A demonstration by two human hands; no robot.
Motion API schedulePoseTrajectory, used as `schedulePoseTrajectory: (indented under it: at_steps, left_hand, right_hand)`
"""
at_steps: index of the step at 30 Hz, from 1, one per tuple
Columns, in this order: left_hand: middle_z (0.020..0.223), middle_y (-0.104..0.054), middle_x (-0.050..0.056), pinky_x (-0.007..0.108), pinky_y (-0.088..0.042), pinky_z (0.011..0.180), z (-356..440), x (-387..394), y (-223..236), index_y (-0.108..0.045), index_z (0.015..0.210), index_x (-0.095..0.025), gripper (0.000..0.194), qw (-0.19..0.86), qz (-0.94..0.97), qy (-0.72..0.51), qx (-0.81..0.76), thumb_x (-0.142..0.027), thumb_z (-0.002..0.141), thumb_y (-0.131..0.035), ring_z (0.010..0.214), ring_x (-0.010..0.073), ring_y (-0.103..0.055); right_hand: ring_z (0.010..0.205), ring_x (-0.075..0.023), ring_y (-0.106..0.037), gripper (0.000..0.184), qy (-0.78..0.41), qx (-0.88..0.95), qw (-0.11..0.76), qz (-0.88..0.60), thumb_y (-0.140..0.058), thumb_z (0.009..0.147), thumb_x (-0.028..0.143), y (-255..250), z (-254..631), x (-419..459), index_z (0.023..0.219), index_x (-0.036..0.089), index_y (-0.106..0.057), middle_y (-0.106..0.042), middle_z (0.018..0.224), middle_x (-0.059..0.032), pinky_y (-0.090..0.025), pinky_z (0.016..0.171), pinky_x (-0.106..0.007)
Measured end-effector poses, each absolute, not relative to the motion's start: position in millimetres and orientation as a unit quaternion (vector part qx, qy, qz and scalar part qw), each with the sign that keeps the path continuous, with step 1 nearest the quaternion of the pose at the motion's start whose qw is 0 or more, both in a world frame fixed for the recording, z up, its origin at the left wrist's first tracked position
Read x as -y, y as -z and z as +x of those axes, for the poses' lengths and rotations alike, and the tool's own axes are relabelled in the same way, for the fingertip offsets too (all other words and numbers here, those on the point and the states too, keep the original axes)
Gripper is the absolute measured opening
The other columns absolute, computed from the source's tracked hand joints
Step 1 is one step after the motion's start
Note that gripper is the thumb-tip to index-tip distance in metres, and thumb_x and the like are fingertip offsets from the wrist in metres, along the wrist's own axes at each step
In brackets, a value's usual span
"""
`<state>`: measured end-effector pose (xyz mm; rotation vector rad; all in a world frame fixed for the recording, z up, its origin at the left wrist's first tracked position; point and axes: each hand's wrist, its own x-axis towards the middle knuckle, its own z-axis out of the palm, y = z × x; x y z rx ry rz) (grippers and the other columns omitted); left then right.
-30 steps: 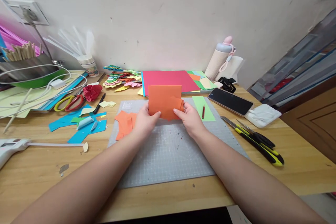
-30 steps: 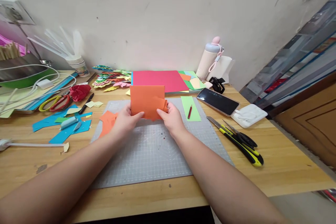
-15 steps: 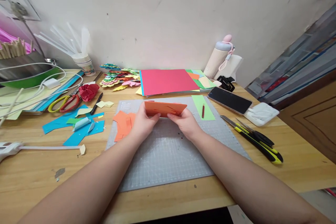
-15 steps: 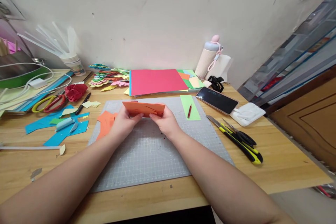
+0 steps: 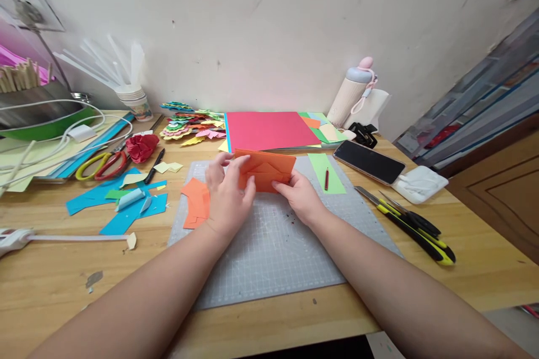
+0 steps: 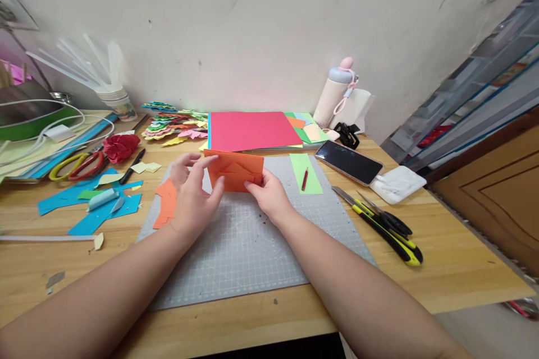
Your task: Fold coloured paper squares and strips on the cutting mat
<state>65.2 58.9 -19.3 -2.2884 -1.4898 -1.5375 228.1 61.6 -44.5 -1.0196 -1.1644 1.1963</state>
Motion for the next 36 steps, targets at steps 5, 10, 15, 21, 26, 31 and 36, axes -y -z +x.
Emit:
schedulePoseTrajectory:
  at_steps: [5, 10, 15, 21, 26, 31, 36]
  left_hand:
    - [0.12, -0.05, 0.009, 0.043, -0.037, 0.101, 69.2, -56.8, 22.5, -0.047, 0.124, -0.022, 0.043, -0.113, -0.751, 0.457, 0.463, -0.014, 0.082, -0.054, 0.117, 0.0246, -0.044]
    - [0.119, -0.055, 0.009, 0.038, -0.045, 0.09, 70.3, -53.6, 32.1, -0.045, 0.123, -0.022, 0.043, -0.202, -0.719, 0.444, 0.495, -0.013, 0.081, -0.051, 0.111, 0.0226, -0.052]
    - [0.106, -0.061, 0.007, 0.035, -0.048, 0.08, 68.0, -53.3, 34.4, -0.054, 0.106, -0.02, 0.02, -0.256, -0.662, 0.433, 0.555, -0.022, 0.088, -0.045, 0.095, 0.0207, -0.059]
    - [0.083, -0.067, 0.003, 0.029, -0.048, 0.068, 59.6, -62.0, 28.1, -0.055, 0.085, -0.02, 0.01, -0.297, -0.615, 0.42, 0.597, -0.021, 0.086, -0.045, 0.076, 0.0175, -0.063]
    - [0.08, -0.067, 0.002, 0.03, -0.046, 0.065, 53.5, -64.4, 32.3, -0.056, 0.082, -0.021, 0.007, -0.295, -0.618, 0.396, 0.612, -0.023, 0.084, -0.049, 0.073, 0.019, -0.063]
    - [0.079, -0.064, 0.003, 0.037, -0.044, 0.076, 55.4, -61.4, 35.8, -0.06, 0.069, -0.023, 0.008, -0.26, -0.676, 0.366, 0.584, -0.02, 0.076, -0.058, 0.079, 0.0236, -0.059]
    - [0.109, -0.056, 0.01, 0.042, -0.042, 0.092, 67.4, -54.2, 38.5, -0.054, 0.105, -0.019, 0.029, -0.25, -0.687, 0.4, 0.553, -0.015, 0.077, -0.053, 0.108, 0.0258, -0.052]
  right_hand:
    - [0.104, -0.021, -0.062, 0.034, -0.516, 0.493, 0.559, -0.421, -0.063, 0.07, 0.022, 44.5, 227.5, -61.8, 0.104, 0.021, -0.059, -0.068, 0.11, -0.0043, -0.044, 0.097, -0.039]
    - [0.106, -0.0212, -0.061, 0.039, -0.523, 0.496, 0.553, -0.418, -0.063, 0.07, 0.022, 45.4, 227.2, -61.8, 0.108, 0.022, -0.056, -0.067, 0.114, -0.0047, -0.044, 0.096, -0.04]
    - [0.109, -0.0208, -0.06, 0.042, -0.524, 0.499, 0.547, -0.421, -0.062, 0.07, 0.021, 46.5, 227.7, -61.8, 0.112, 0.022, -0.054, -0.066, 0.116, -0.0051, -0.043, 0.098, -0.039]
    - [0.111, -0.0213, -0.059, 0.039, -0.517, 0.499, 0.547, -0.429, -0.062, 0.071, 0.021, 47.0, 228.3, -61.4, 0.11, 0.022, -0.055, -0.065, 0.119, -0.0053, -0.043, 0.099, -0.041]
    - [0.109, -0.0207, -0.06, 0.039, -0.516, 0.498, 0.55, -0.429, -0.061, 0.071, 0.02, 47.2, 228.5, -61.0, 0.109, 0.021, -0.054, -0.066, 0.117, -0.0057, -0.043, 0.098, -0.04]
    - [0.105, -0.0205, -0.062, 0.037, -0.52, 0.493, 0.553, -0.424, -0.059, 0.07, 0.018, 46.4, 226.4, -60.0, 0.107, 0.022, -0.055, -0.067, 0.115, -0.0049, -0.043, 0.098, -0.04]
    - [0.108, -0.0197, -0.061, 0.039, -0.518, 0.494, 0.557, -0.422, -0.058, 0.07, 0.017, 45.9, 224.2, -59.7, 0.108, 0.021, -0.054, -0.066, 0.116, -0.0047, -0.042, 0.099, -0.038]
